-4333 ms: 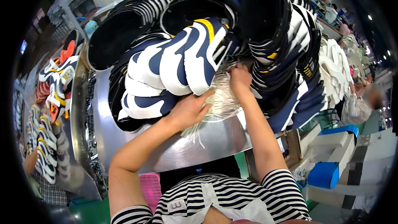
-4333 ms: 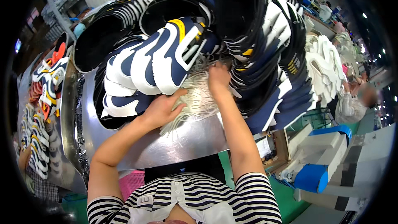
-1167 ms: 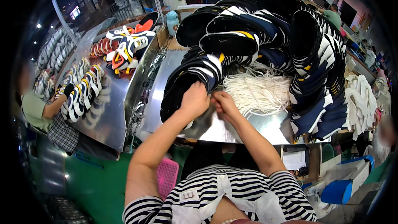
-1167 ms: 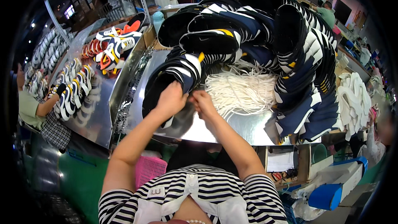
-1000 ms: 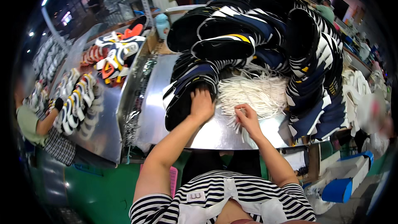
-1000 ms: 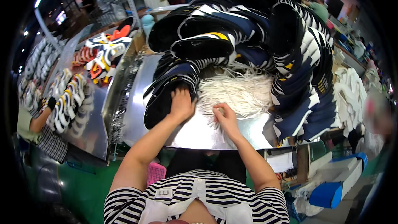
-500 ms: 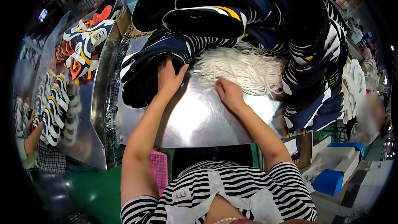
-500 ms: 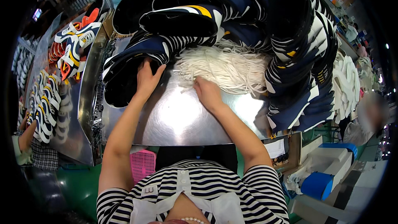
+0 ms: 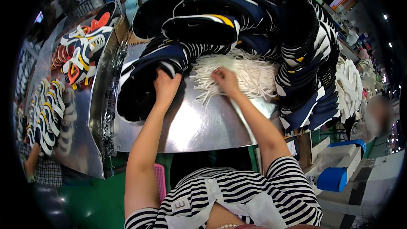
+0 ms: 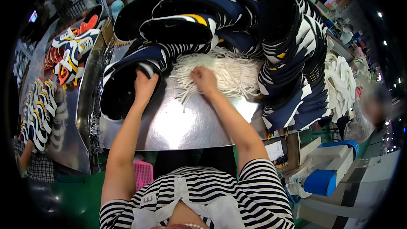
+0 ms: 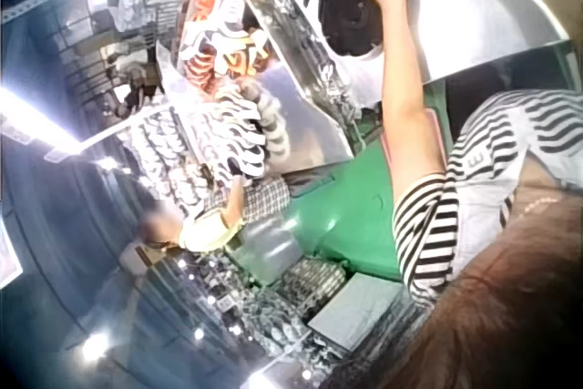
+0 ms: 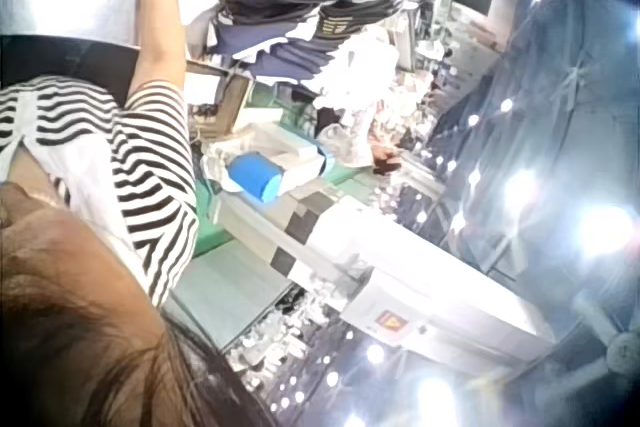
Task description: The person picks up a shoe from a pile on a metal table and begins threading white shoelaces through the eyelets. They use a small metal tool to pull the laces through the holes and continue lacing the shoe by hand.
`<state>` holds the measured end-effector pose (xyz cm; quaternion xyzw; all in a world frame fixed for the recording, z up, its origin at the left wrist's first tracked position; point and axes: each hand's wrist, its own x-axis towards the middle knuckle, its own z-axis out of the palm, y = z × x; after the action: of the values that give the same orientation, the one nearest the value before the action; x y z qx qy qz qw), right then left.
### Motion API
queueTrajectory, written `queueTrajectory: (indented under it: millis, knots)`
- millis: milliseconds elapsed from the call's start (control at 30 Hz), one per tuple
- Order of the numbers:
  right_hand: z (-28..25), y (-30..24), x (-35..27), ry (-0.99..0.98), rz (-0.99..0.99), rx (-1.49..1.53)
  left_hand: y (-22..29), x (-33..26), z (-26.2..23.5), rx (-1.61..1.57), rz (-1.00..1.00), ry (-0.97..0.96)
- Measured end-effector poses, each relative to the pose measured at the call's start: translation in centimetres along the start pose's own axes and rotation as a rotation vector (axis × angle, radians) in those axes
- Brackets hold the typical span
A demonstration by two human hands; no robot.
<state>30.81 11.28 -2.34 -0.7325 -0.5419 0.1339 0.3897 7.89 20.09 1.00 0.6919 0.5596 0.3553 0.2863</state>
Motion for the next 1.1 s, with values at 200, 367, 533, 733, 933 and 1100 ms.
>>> queueTrajectory:
  millis: [200,367,533,733,933,1100]
  knots:
    - [-0.5,-10.7,-5.2,-0.109,-0.211,0.485,0.8,-4.8,-5.7,-0.320,0.174,0.090]
    - [-15.2,-20.4,-9.2,-0.156,-0.299,1.000,7.8,-13.4,-12.6,-0.993,-0.060,-0.029]
    - [-27.0,-15.8,-17.5,-0.271,-0.620,1.603,4.9,-17.7,-13.5,-1.652,-0.099,-0.550]
    - [-23.1,-7.5,-27.2,0.132,0.162,0.631,-7.0,-17.6,-7.4,-1.623,-0.612,-0.642]
    - [-24.3,-13.1,-32.0,0.156,-0.325,0.818,-6.0,-19.0,-10.5,0.041,0.396,0.117]
    - [-20.8,-8.2,-32.4,-0.318,0.164,1.068,4.8,-21.5,-10.8,0.132,0.793,-0.152]
